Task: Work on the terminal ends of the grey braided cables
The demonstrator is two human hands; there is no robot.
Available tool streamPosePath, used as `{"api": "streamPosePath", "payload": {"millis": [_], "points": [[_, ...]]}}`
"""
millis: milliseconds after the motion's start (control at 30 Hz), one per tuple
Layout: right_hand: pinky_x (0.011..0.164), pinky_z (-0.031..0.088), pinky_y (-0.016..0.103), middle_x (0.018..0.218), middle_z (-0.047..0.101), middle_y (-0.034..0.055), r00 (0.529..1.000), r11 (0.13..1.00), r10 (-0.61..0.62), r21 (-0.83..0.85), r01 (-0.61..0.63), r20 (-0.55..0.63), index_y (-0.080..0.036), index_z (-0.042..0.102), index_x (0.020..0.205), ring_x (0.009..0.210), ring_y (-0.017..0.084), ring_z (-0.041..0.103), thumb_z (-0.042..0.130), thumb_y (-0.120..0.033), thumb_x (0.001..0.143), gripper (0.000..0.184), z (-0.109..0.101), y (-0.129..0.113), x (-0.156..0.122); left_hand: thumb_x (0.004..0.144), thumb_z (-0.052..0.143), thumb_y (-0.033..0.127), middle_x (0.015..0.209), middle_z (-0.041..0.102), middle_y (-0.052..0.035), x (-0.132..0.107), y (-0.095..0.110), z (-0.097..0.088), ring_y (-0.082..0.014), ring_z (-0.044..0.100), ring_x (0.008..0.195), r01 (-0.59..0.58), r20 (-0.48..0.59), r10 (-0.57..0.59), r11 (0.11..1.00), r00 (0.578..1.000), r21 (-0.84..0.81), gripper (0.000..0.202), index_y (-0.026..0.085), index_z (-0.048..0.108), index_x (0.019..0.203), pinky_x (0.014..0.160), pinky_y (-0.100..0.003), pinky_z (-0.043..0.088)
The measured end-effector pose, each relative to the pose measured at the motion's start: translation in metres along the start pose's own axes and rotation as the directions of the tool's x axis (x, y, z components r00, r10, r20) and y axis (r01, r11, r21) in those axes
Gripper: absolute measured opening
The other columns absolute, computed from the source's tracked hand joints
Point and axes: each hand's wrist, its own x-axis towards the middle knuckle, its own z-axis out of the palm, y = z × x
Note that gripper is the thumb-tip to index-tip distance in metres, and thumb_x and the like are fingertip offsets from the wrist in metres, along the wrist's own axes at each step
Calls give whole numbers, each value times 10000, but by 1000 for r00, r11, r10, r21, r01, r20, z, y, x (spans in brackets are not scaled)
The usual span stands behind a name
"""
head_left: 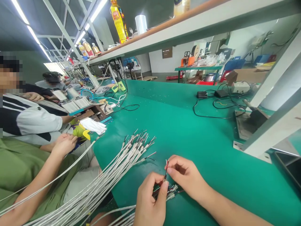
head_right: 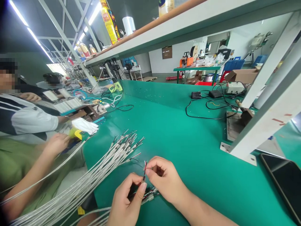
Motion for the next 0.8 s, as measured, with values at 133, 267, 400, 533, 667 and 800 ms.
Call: {"api": "streamPosePath", "payload": {"millis": [133,267,400,533,667,800], "points": [[696,417,271,827,573,12,1000,999,10,32,-10,8,-184,599,797,763,151,515,652,-338,903,194,1,-1,0,905,501,463,764,572,-10,-2,-1,0,-129,536,709,38,5,-38,999,999,21,288,193,556,824,580,-181,375],[677,397,263,821,572,9,1000,997,23,76,-24,20,-181,571,770,746,142,500,652,-347,911,232,1,-3,0,916,481,468,775,534,0,-4,-3,-1,-125,514,730,57,19,-57,998,998,-9,284,198,539,850,625,-192,378],[626,373,254,816,570,9,999,995,24,91,-27,33,-176,580,770,704,133,477,660,-367,908,249,1,-5,-1,928,469,478,792,503,12,-4,0,-4,-116,487,756,90,47,-87,994,995,-69,284,207,516,858,664,-202,363],[614,371,252,829,561,10,999,996,13,90,-16,41,-176,597,802,691,127,467,649,-351,915,214,1,-7,-1,928,475,485,795,493,15,-5,1,-4,-113,467,758,110,74,-103,989,992,-104,284,211,513,865,664,-207,349],[661,392,266,838,559,16,1000,999,1,41,-2,29,-183,586,798,747,146,493,617,-283,919,160,2,-8,-1,926,465,513,807,472,10,-5,2,-4,-118,452,765,145,114,-133,984,985,-102,314,209,499,856,643,-214,327],[622,373,259,798,534,0,1000,1000,-5,-1,5,9,-185,551,765,693,133,463,583,-162,872,114,4,-6,-1,922,452,540,807,460,6,-4,2,-3,-124,445,765,163,137,-152,984,979,-74,339,209,495,861,619,-223,303]]}}
